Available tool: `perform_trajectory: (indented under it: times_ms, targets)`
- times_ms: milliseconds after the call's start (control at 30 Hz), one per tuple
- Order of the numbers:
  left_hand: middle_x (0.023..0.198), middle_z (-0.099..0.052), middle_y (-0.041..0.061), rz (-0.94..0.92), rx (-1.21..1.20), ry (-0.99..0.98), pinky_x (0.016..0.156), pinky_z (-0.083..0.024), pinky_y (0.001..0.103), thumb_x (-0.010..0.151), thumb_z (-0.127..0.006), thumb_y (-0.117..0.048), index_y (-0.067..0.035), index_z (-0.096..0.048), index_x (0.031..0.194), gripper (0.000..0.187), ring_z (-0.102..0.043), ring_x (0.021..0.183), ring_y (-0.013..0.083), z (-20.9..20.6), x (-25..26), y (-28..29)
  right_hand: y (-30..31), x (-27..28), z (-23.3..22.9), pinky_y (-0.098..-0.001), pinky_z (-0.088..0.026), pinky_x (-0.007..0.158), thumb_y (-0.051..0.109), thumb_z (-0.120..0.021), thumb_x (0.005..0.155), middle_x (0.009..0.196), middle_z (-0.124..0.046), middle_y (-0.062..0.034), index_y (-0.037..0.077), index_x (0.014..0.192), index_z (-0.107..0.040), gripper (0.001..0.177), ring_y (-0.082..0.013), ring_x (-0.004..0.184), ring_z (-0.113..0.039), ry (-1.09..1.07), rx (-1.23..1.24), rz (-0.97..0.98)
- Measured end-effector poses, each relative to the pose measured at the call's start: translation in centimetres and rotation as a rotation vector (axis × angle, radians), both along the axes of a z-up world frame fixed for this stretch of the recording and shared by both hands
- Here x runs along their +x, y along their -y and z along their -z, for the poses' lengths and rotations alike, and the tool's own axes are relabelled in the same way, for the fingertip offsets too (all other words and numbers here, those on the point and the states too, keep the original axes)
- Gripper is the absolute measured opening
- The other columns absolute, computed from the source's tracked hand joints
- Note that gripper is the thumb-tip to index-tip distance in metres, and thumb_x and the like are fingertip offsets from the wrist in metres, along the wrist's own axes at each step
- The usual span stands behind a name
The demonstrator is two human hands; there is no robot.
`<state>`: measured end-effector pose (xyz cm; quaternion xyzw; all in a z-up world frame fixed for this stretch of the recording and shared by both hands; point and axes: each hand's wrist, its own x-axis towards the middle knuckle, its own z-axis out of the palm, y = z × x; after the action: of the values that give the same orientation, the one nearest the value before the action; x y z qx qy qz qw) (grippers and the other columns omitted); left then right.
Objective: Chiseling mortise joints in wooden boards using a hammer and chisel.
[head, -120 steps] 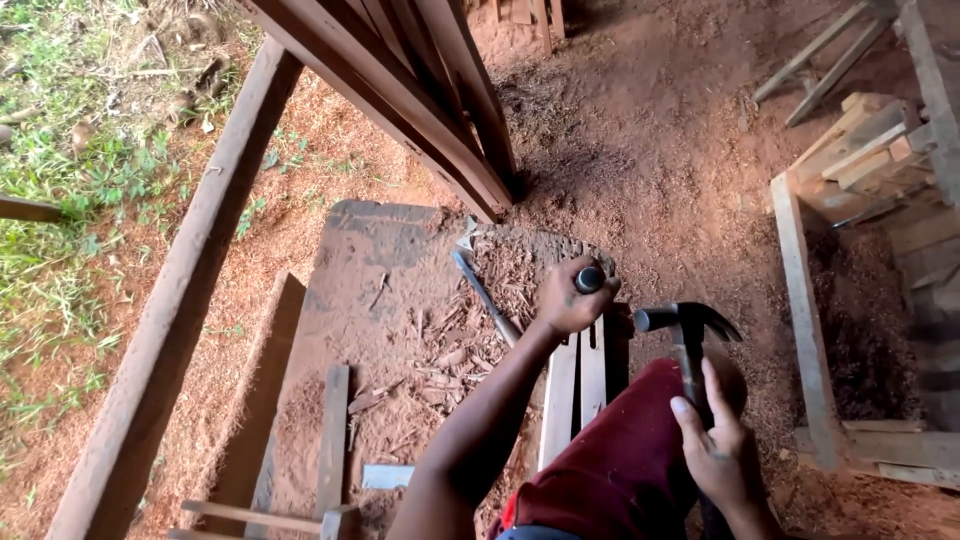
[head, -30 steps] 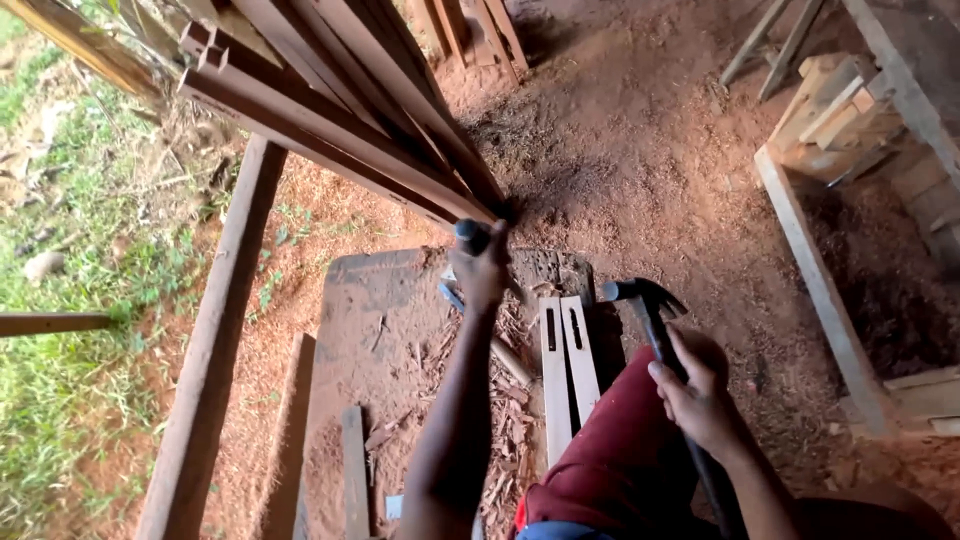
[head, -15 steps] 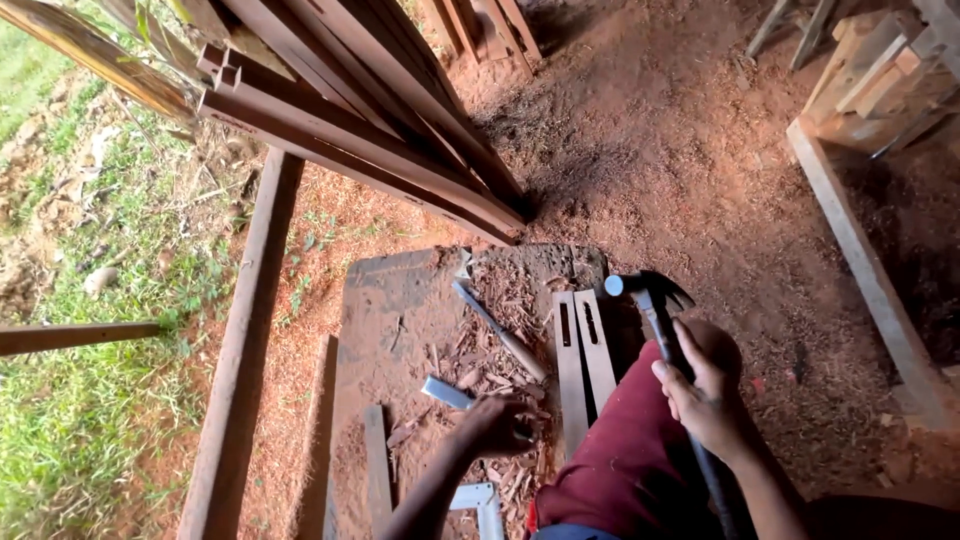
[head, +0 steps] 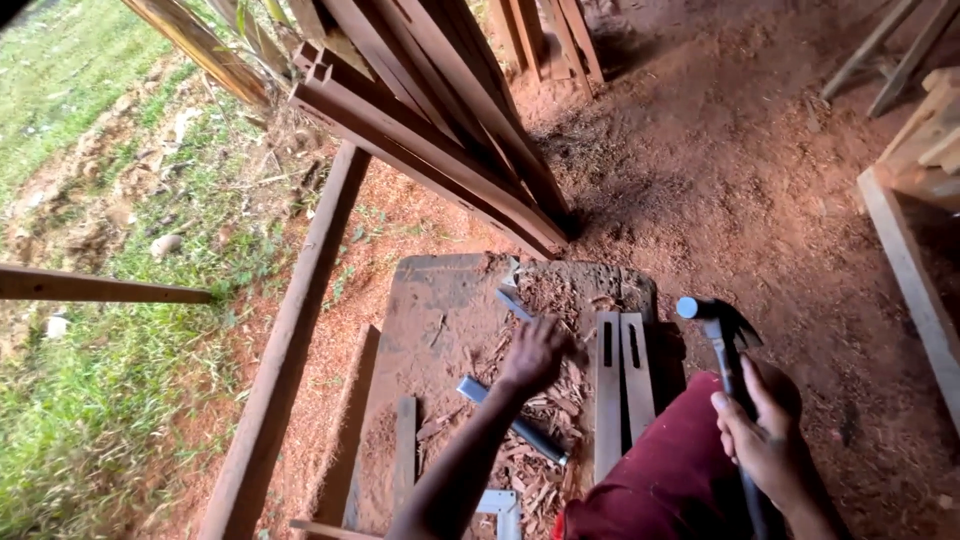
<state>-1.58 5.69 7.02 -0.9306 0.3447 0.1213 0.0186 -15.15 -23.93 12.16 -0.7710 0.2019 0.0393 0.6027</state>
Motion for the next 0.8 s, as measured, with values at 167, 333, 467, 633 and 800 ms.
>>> perform_trajectory:
  times_ms: [167, 333, 467, 633, 800]
  targets:
    - [0.089, -0.069, 0.005, -0.437, -1.295, 0.393, 0.067, -0.053, 0.037, 0.091, -0.061, -0.013, -0.009, -0.057, 0.118, 0.028, -0.066, 0.069, 0.0193, -4.9, 2.7, -0.7, -0.2, 0.1, 1.0, -0.0294, -0.037, 0.031, 0.009, -0.057, 0.095, 0.062, -0.048, -0.0112, 0.013, 0.158, -0.038, 0.066, -0.0158, 0.039, -0.042, 0.118, 0.027, -0.006]
    - [0.085, -0.057, 0.004, -0.059, -1.859, 0.101, 0.061, -0.055, 0.030, 0.101, -0.060, -0.004, -0.008, -0.049, 0.129, 0.031, -0.059, 0.071, 0.0151, -5.7, 2.2, 4.4, -0.5, -0.1, 0.3, -0.0299, -0.040, 0.033, 0.009, -0.059, 0.095, 0.067, -0.050, -0.0106, 0.018, 0.159, -0.037, 0.068, -0.0163, 0.042, -0.046, 0.082, -0.003, -0.043]
    - [0.075, -0.050, -0.006, -0.264, -1.949, -0.142, 0.052, -0.043, 0.021, 0.099, -0.071, -0.018, -0.016, -0.059, 0.122, 0.027, -0.052, 0.060, 0.0061, -2.5, 1.4, 7.8, -0.6, -0.6, 0.1, -0.0314, -0.040, 0.042, 0.015, -0.059, 0.096, 0.062, -0.052, -0.0097, 0.026, 0.165, -0.031, 0.076, -0.0164, 0.044, -0.046, -0.037, -0.009, 0.001]
    - [0.074, -0.056, -0.001, -0.257, -1.833, 0.064, 0.052, -0.043, 0.028, 0.097, -0.066, -0.034, -0.015, -0.057, 0.087, 0.024, -0.052, 0.062, 0.0112, -1.1, 2.5, 7.7, -0.5, -0.5, 0.1, -0.0312, -0.042, 0.043, 0.014, -0.057, 0.097, 0.066, -0.054, -0.0102, 0.023, 0.166, -0.030, 0.075, -0.0170, 0.046, -0.048, -0.013, 0.000, -0.003]
    - [0.063, -0.044, -0.006, -0.246, -1.878, 0.015, 0.048, -0.031, 0.029, 0.096, -0.066, -0.036, -0.020, -0.043, 0.072, 0.037, -0.040, 0.055, 0.0102, -1.2, 2.3, 7.3, -1.2, 0.4, -0.8, -0.0333, -0.041, 0.042, 0.016, -0.057, 0.097, 0.065, -0.054, -0.0113, 0.024, 0.166, -0.031, 0.074, -0.0187, 0.046, -0.047, -0.052, -0.021, 0.008]
